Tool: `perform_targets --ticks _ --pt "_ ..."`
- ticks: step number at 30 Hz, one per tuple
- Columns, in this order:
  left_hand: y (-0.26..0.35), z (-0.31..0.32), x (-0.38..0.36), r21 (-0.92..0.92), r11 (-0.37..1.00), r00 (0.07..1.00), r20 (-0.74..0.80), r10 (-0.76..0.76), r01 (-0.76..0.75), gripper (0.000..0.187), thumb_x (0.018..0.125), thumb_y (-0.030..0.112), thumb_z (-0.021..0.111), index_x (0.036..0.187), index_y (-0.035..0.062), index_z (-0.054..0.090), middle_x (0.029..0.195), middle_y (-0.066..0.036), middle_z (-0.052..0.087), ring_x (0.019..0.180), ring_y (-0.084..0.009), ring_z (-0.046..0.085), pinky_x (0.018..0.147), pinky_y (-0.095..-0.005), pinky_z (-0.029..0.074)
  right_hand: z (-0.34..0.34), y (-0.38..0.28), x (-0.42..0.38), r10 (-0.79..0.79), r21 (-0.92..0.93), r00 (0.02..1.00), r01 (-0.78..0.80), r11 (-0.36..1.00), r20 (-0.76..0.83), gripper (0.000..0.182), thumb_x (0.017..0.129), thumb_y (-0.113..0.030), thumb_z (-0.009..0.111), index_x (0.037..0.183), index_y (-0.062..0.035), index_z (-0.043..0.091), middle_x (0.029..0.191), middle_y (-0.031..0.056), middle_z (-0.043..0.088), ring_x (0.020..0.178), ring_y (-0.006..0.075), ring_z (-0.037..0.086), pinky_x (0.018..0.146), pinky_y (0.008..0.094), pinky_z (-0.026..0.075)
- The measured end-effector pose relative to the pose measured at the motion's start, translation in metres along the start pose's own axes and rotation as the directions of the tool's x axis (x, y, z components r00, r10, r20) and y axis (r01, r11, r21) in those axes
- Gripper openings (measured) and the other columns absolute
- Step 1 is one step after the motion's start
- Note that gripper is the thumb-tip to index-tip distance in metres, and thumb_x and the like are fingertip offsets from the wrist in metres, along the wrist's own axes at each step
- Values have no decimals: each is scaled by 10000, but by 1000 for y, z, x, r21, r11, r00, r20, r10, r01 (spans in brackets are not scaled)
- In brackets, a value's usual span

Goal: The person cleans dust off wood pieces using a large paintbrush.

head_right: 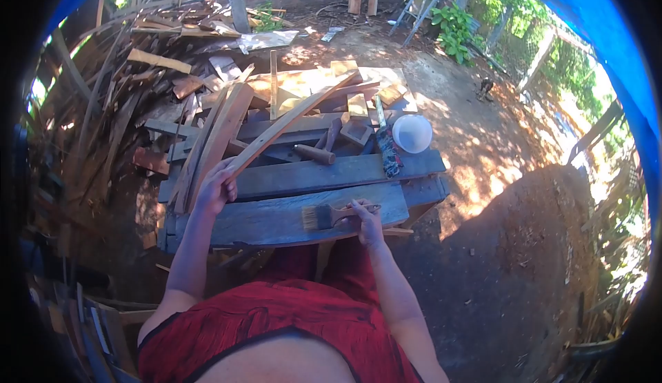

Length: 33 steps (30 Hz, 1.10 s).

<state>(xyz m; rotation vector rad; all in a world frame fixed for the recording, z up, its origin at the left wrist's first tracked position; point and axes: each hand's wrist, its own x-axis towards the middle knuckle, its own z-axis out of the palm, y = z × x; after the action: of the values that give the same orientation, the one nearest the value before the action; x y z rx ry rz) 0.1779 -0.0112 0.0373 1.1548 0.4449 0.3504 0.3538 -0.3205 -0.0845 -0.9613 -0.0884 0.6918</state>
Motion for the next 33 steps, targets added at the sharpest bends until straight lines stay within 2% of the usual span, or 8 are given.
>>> perform_targets --ticks 3,7,15,18,24,28,30,33 --pt "12 -2 -38 -194 974 992 16 125 -119 435 875 193 506 1280 48 443 572 -13 441 438 -111 459 420 -263 407 0 -2 -1 11 4 1000 -11 1000 4 126 865 -187 597 858 -66 563 836 81 604 738 186 617 575 298 544" --pt "15 -19 -76 -195 973 977 151 151 -120 457 870 222 506 1271 13 443 565 -14 432 428 -109 453 422 -262 425 2 -3 -3 -2 -26 1000 2 1000 6 123 861 -177 601 852 -59 566 837 77 603 741 183 618 563 297 544" --pt "-6 -30 -85 -442 866 972 -134 194 -234 443 816 177 575 1210 3 471 681 -55 553 582 -170 570 549 -278 501 3 0 -2 -60 -31 998 60 998 -8 140 864 -182 595 848 -46 567 816 100 609 728 185 615 573 282 535" --pt "-11 -23 -80 -174 893 909 -120 399 -415 424 793 101 639 1176 0 487 848 -105 630 781 -222 645 705 -297 536 2 0 -1 -48 -56 999 48 997 -3 143 868 -187 589 855 -47 566 817 106 613 729 188 614 577 281 531" --pt "-30 -29 -60 390 747 722 -244 647 -538 385 818 139 655 1146 9 502 909 -88 611 802 -152 625 693 -267 531 0 1 1 -33 -44 999 33 999 6 141 871 -189 584 855 -50 565 815 107 614 725 187 615 583 284 533" --pt "-27 -38 -46 387 764 681 -355 641 -516 361 827 168 659 1117 13 510 924 -83 598 801 -128 603 666 -260 527 -2 2 0 -50 -34 999 50 998 12 141 870 -190 587 853 -52 565 812 101 613 724 181 615 585 282 535" --pt "-11 -28 -35 112 757 599 -542 589 -643 353 836 226 658 1089 24 517 920 -80 587 790 -119 589 632 -252 517 2 0 -1 -36 -48 999 37 998 4 135 869 -188 588 849 -56 566 811 94 613 725 175 615 582 283 538" --pt "-2 -37 -16 72 733 563 -592 577 -676 337 851 258 638 1072 31 521 911 -83 580 764 -126 589 592 -248 507 2 -1 -1 -41 -51 999 41 998 4 131 869 -188 589 845 -61 567 810 90 611 734 174 615 578 286 542"
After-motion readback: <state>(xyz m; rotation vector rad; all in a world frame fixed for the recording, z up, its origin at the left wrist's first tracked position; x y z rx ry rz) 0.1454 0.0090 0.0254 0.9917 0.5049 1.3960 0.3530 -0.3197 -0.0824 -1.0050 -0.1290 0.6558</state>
